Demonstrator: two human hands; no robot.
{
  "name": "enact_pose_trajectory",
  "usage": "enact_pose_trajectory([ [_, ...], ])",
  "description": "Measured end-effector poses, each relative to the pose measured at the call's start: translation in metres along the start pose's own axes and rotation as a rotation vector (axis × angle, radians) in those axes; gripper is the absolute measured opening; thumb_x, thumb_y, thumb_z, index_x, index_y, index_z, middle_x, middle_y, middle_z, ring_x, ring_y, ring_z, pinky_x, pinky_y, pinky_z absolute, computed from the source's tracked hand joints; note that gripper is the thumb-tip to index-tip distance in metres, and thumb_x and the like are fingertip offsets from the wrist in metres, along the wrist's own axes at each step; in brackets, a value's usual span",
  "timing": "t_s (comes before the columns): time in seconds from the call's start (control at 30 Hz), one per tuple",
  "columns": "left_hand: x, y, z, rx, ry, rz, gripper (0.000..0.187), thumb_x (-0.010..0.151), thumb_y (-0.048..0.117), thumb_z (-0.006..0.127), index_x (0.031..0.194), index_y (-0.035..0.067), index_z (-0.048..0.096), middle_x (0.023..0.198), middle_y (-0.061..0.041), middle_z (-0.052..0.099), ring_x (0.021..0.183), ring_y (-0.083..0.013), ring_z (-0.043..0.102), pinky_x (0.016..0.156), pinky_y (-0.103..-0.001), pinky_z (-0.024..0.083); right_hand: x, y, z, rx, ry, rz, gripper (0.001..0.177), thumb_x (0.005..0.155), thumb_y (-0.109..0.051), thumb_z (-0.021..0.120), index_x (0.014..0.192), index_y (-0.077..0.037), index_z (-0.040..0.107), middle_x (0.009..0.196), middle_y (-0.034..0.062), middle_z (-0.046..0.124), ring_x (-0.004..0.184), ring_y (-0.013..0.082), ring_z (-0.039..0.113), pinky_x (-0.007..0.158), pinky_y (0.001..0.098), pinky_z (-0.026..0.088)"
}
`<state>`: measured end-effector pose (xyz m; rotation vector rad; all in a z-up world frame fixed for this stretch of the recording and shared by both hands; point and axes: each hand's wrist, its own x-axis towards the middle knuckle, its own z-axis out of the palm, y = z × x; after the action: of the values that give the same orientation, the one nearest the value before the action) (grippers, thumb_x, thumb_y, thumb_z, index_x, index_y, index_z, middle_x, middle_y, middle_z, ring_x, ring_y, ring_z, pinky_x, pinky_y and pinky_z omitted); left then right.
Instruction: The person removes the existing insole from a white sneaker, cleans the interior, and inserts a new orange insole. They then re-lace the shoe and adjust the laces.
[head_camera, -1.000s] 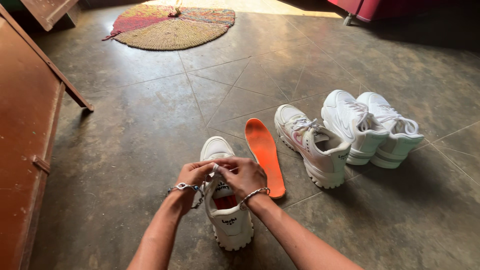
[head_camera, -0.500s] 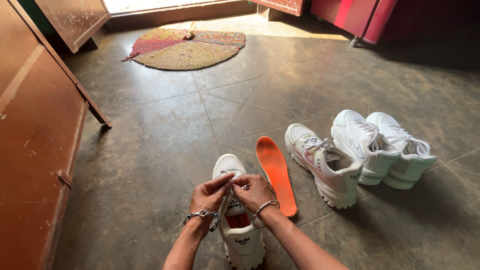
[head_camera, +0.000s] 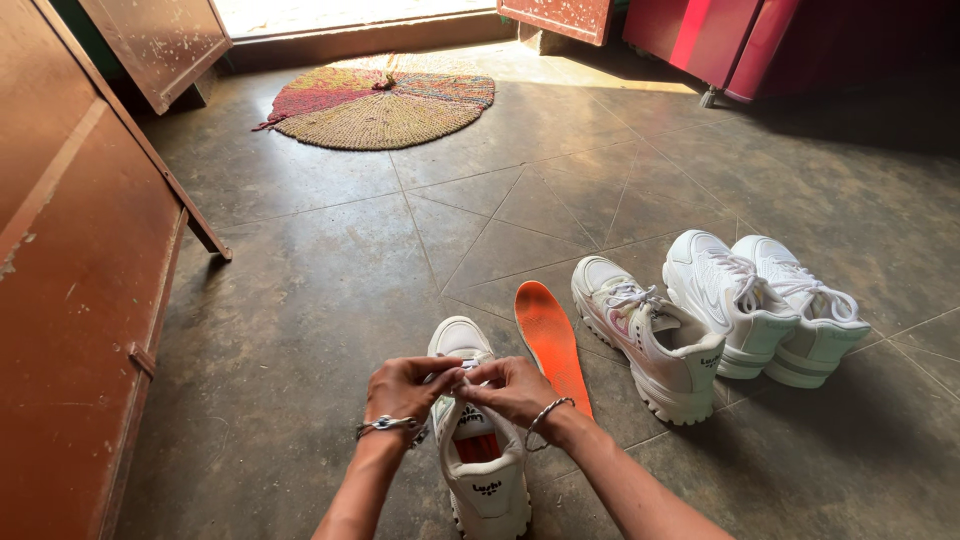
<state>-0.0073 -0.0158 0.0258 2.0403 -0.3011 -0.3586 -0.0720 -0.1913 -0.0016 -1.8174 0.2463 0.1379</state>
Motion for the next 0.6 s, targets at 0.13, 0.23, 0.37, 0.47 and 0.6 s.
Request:
enact_pose_trajectory([
  [0.13, 0.003, -0.002, 0.002, -0.061, -0.038, -0.110, 0.029, 0.080, 0.032, 0.082, 0.105, 0.018, 0.083, 0.104, -0.005, 0.083, 0.096, -0.0151, 0.079, 0.089, -0.031, 0.061, 0.000, 0.003, -0.006, 0.003, 0.052, -0.076, 0.036, 0.080, -0.033, 0.083, 0.105, -0.007, 0.081, 0.096, 0.0060, 0.082, 0.088, 0.0111, 0.077, 0.080, 0.0263, 0.062],
  [0.23, 0.006, -0.014, 0.002, -0.252, -0.096, -0.217, 0.032, 0.080, 0.038, 0.083, 0.104, 0.016, 0.085, 0.097, -0.006, 0.084, 0.086, -0.0152, 0.070, 0.079, -0.032, 0.055, -0.007, 0.004, -0.003, 0.064, 0.149, -0.063, 0.037, 0.075, -0.027, 0.087, 0.105, -0.006, 0.079, 0.098, 0.0060, 0.082, 0.089, 0.0111, 0.077, 0.080, 0.0268, 0.062],
  [0.37, 0.013, -0.028, 0.006, -0.354, -0.124, -0.338, 0.035, 0.082, 0.043, 0.079, 0.103, 0.015, 0.087, 0.086, -0.003, 0.078, 0.076, -0.0125, 0.057, 0.071, -0.031, 0.049, -0.021, -0.008, 0.005, 0.197, 0.284, -0.145, 0.030, 0.079, -0.024, 0.086, 0.101, -0.005, 0.081, 0.095, 0.0070, 0.084, 0.084, 0.0110, 0.079, 0.079, 0.0265, 0.064],
  [0.47, 0.018, -0.032, 0.011, -0.415, -0.125, -0.323, 0.035, 0.085, 0.043, 0.078, 0.103, 0.014, 0.086, 0.084, -0.005, 0.077, 0.075, -0.0140, 0.055, 0.069, -0.034, 0.044, -0.028, -0.021, 0.011, -0.043, 0.294, -0.148, 0.023, 0.079, -0.024, 0.086, 0.099, -0.013, 0.085, 0.093, 0.0031, 0.085, 0.080, 0.0111, 0.078, 0.073, 0.0271, 0.063],
  [0.6, 0.020, -0.029, 0.016, -0.378, -0.111, -0.340, 0.034, 0.089, 0.042, 0.075, 0.102, 0.013, 0.086, 0.086, -0.006, 0.077, 0.078, -0.0132, 0.060, 0.072, -0.032, 0.046, -0.031, -0.029, 0.015, -0.310, 0.335, -0.358, 0.024, 0.077, -0.024, 0.085, 0.099, -0.014, 0.080, 0.093, 0.0019, 0.080, 0.078, 0.0110, 0.079, 0.071, 0.0256, 0.064],
])
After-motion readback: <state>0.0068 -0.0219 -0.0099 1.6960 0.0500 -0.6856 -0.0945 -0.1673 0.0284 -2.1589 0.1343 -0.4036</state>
